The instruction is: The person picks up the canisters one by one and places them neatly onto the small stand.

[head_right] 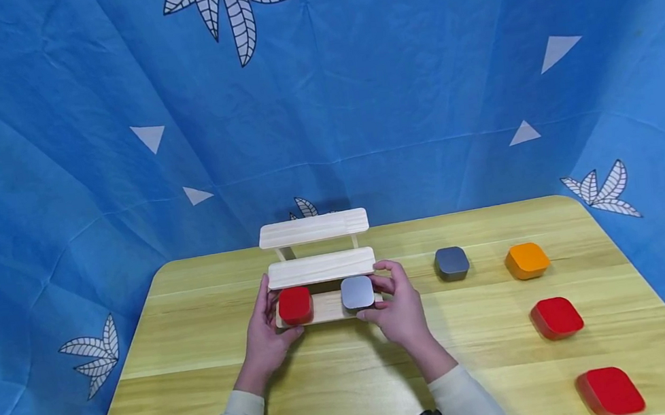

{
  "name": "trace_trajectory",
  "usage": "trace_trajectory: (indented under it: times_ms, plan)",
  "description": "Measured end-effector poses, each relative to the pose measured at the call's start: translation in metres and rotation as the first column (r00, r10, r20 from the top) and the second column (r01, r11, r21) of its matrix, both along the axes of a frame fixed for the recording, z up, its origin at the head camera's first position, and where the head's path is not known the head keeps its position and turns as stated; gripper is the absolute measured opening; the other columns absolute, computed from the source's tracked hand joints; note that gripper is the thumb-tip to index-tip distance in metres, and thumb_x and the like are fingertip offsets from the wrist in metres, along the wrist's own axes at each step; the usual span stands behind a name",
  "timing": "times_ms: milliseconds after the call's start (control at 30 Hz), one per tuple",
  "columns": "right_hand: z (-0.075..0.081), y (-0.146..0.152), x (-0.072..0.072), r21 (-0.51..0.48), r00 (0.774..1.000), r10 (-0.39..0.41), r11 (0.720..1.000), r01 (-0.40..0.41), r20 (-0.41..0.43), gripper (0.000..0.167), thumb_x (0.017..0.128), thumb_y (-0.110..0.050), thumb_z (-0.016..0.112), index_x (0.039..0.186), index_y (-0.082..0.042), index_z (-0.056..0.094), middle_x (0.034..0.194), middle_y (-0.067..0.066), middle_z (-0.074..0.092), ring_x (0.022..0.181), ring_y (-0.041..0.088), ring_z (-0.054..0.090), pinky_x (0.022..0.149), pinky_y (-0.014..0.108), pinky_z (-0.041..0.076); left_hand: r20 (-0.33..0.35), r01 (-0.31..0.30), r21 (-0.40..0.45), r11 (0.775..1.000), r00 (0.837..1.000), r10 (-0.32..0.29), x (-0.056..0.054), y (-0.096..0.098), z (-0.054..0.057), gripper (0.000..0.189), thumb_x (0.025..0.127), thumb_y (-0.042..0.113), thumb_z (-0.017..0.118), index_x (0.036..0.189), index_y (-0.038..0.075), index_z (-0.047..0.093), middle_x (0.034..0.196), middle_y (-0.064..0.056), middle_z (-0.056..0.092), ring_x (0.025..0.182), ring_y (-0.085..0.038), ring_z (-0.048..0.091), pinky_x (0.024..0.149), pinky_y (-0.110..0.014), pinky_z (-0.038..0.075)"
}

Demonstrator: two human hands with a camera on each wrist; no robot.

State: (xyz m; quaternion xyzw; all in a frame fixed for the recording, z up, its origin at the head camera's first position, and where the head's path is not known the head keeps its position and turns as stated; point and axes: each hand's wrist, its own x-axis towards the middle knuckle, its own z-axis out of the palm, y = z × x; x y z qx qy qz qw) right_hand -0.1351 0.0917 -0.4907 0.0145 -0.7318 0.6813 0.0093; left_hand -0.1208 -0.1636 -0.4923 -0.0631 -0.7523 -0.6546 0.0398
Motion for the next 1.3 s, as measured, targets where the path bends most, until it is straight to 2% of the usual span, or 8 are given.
trace_trajectory:
  times_ms: [433,567,767,900,1100,1300]
  plan:
    - [0.004,-0.001,0.001,0.186,0.999,-0.030,0.982,0.025,0.023,0.098,0.061,0.016,0.088,0.140,-0.015,0.040,0.124,0.018,0.066,0.103,0.034,0.067,0.071,0.034,0.060,0.023,-0.023,-0.016,1.000,0.999,0.023,0.001,0.003,0.000,0.114,0.072,-0.029,0.069,0.161,0.010,0.009,0.149,-0.015,0.041,0.139,-0.029,0.035,0.111,-0.043,0.034]
    - [0.004,0.001,0.001,0.184,0.999,-0.025,0.983,0.019,0.032,0.105,0.060,0.015,0.089,0.145,-0.016,0.037,0.124,0.017,0.066,0.098,0.033,0.067,0.069,0.032,0.059,0.024,-0.027,-0.021,0.999,0.999,0.027,0.000,0.002,-0.002,0.115,0.072,-0.028,0.070,0.161,0.010,0.009,0.149,-0.014,0.041,0.139,-0.028,0.035,0.111,-0.041,0.034]
    - [0.003,0.004,0.001,0.146,0.999,-0.006,0.989,0.000,0.038,0.116,0.057,0.018,0.088,0.150,-0.021,0.030,0.132,0.015,0.061,0.113,0.031,0.061,0.071,0.032,0.057,0.016,-0.031,-0.028,0.999,0.999,0.031,-0.001,0.002,-0.003,0.115,0.071,-0.028,0.071,0.161,0.010,0.010,0.149,-0.015,0.041,0.138,-0.030,0.036,0.113,-0.038,0.029]
    - [0.002,0.007,0.002,0.117,0.999,0.001,0.993,-0.006,0.042,0.117,0.058,0.020,0.086,0.150,-0.022,0.029,0.135,0.014,0.059,0.115,0.031,0.059,0.073,0.034,0.058,0.006,-0.025,-0.024,0.999,1.000,0.025,0.000,0.001,-0.002,0.115,0.071,-0.027,0.072,0.161,0.007,0.009,0.148,-0.017,0.042,0.138,-0.030,0.036,0.114,-0.039,0.028]
    - [0.003,0.012,0.002,0.090,1.000,0.012,0.996,-0.014,0.026,0.116,0.059,0.015,0.089,0.150,-0.022,0.029,0.134,0.014,0.060,0.117,0.032,0.058,0.079,0.040,0.058,-0.013,-0.021,-0.011,1.000,1.000,0.021,0.000,0.001,0.000,0.114,0.070,-0.027,0.072,0.161,0.006,0.010,0.147,-0.019,0.043,0.137,-0.031,0.037,0.116,-0.044,0.025]
    - [0.004,0.015,0.001,0.061,0.999,0.023,0.998,-0.025,0.033,0.117,0.059,0.014,0.090,0.151,-0.022,0.028,0.134,0.015,0.059,0.118,0.033,0.057,0.084,0.045,0.057,0.002,-0.036,-0.015,0.999,0.999,0.036,-0.001,0.003,0.001,0.115,0.070,-0.027,0.073,0.161,0.008,0.011,0.148,-0.018,0.042,0.138,-0.033,0.036,0.115,-0.048,0.025]
